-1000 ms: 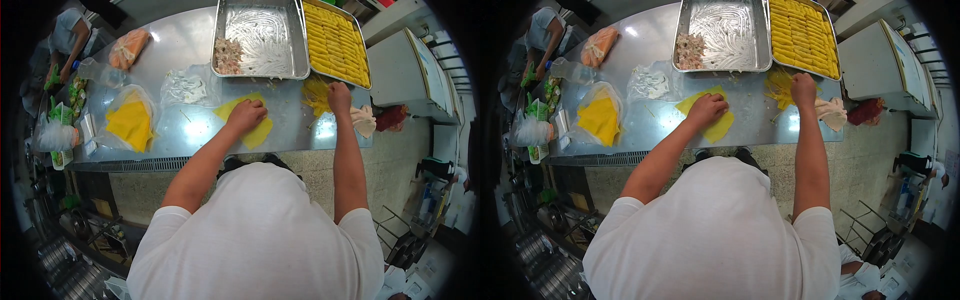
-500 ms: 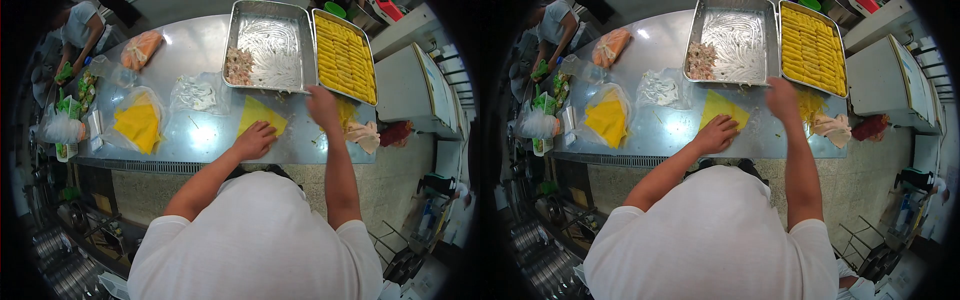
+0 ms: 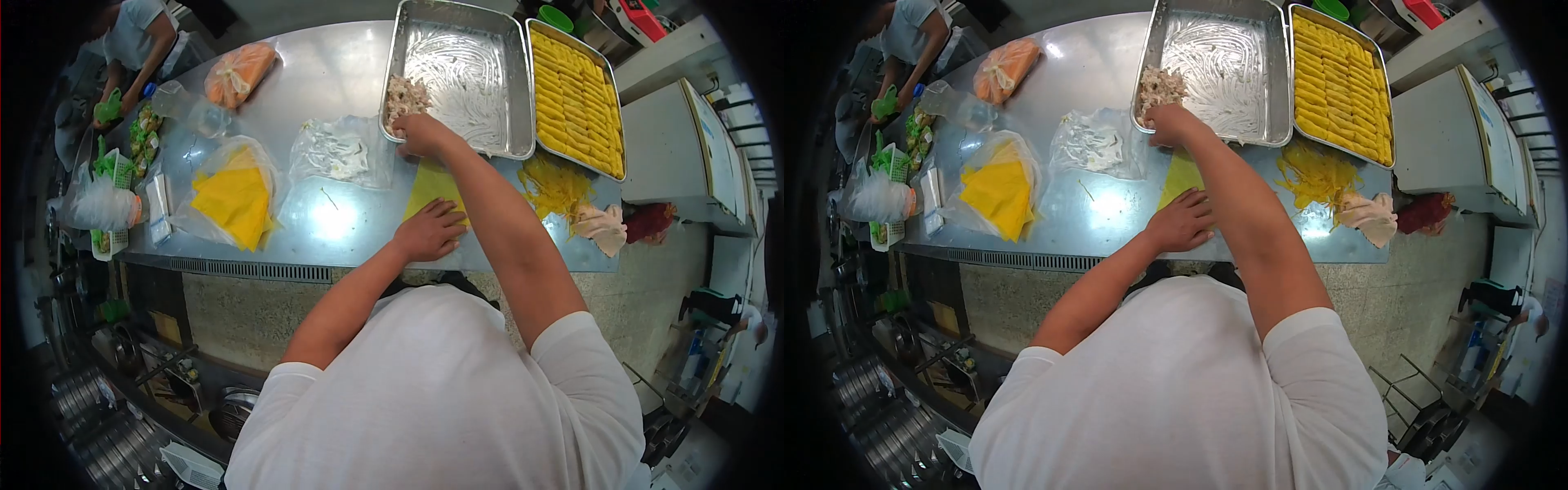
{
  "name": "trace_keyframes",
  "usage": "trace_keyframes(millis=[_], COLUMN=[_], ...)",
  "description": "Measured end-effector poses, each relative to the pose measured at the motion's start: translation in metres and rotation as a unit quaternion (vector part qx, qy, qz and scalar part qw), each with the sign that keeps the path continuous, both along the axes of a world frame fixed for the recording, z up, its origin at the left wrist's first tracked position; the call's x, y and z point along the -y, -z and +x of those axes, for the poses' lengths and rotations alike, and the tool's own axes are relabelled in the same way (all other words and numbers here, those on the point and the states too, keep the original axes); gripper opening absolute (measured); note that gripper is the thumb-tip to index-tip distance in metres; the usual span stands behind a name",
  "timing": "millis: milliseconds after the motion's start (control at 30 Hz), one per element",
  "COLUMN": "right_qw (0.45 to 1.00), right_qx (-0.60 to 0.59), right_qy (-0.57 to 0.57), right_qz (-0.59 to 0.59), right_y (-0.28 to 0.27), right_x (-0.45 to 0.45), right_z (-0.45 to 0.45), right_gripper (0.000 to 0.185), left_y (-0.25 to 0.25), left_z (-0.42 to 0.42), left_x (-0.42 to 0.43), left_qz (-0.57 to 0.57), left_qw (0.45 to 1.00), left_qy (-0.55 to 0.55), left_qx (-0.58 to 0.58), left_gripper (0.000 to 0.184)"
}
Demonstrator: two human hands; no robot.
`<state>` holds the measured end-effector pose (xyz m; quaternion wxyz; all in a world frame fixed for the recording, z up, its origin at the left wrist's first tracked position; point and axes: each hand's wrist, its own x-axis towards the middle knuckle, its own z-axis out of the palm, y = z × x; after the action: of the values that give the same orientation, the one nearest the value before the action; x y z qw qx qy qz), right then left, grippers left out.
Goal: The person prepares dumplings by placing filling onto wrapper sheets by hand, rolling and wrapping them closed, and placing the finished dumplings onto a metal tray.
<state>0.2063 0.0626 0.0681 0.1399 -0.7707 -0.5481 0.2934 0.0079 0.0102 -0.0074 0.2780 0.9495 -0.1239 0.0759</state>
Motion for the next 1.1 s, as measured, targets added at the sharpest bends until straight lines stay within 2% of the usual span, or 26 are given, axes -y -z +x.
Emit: trace_keyframes(millis=[67,133,167,233,333,367,433,533,667,733,767,900,967,1067,1100], right_qw=[1.0,0.992,0.992,0.999,0.999,0.999,0.997,0.991,0.995,0.992,0.987,0.974,0.946,0.938,0.938], right_qx=[-0.008,0.002,0.0,0.031,0.034,0.036,-0.036,-0.048,-0.026,-0.078,-0.113,-0.137,-0.274,-0.272,-0.272], right_qy=[0.009,0.037,0.04,0.032,-0.001,-0.003,0.038,0.095,0.057,0.036,0.055,0.082,0.133,0.14,0.141], right_qz=[-0.006,0.122,0.121,0.026,0.01,0.012,0.064,0.077,0.08,0.091,0.1,0.161,0.116,0.163,0.163], right_y=[-0.004,0.005,0.009,0.008,0.001,-0.003,-0.005,-0.003,0.011,-0.006,-0.016,-0.024,-0.019,0.014,0.017], right_x=[0.001,0.004,0.003,-0.001,0.0,0.001,0.009,0.006,-0.006,0.001,0.009,0.057,0.093,0.139,0.149], right_z=[-0.004,-0.011,-0.012,-0.014,-0.01,-0.01,-0.009,-0.016,-0.005,0.004,0.004,-0.001,-0.01,-0.032,-0.043], right_gripper=[0.052,0.053,0.053,0.053,0.044,0.044,0.041,0.041,0.043,0.045,0.045,0.045,0.035,0.034,0.034], left_y=[0.001,0.001,0.001,-0.004,-0.005,-0.005,-0.007,-0.015,-0.03,-0.038,-0.037,-0.023,-0.021,-0.023,-0.023], left_z=[0.002,0.003,0.003,0.004,0.005,0.007,0.007,0.007,0.003,0.001,0.0,-0.013,-0.02,-0.028,-0.03], left_x=[-0.007,-0.008,-0.008,-0.009,-0.011,-0.013,-0.015,-0.014,-0.008,-0.005,-0.005,-0.006,-0.009,-0.017,-0.02], left_qz=[0.002,0.0,-0.001,-0.002,-0.005,-0.003,-0.009,0.016,0.056,0.104,0.102,0.061,0.038,0.004,-0.037], left_qw=[1.0,1.0,1.0,0.999,0.999,0.999,0.998,0.996,0.995,0.979,0.979,0.991,0.996,0.999,0.999], left_qy=[0.013,0.028,0.03,0.035,0.049,0.048,0.064,0.065,0.041,0.032,0.031,0.007,0.007,0.025,0.027], left_qx=[0.001,-0.004,-0.005,-0.008,0.009,0.01,-0.017,-0.057,-0.074,-0.173,-0.174,-0.115,-0.082,-0.039,0.023], left_gripper=[0.037,0.037,0.037,0.036,0.037,0.037,0.037,0.038,0.04,0.047,0.047,0.039,0.036,0.031,0.03])
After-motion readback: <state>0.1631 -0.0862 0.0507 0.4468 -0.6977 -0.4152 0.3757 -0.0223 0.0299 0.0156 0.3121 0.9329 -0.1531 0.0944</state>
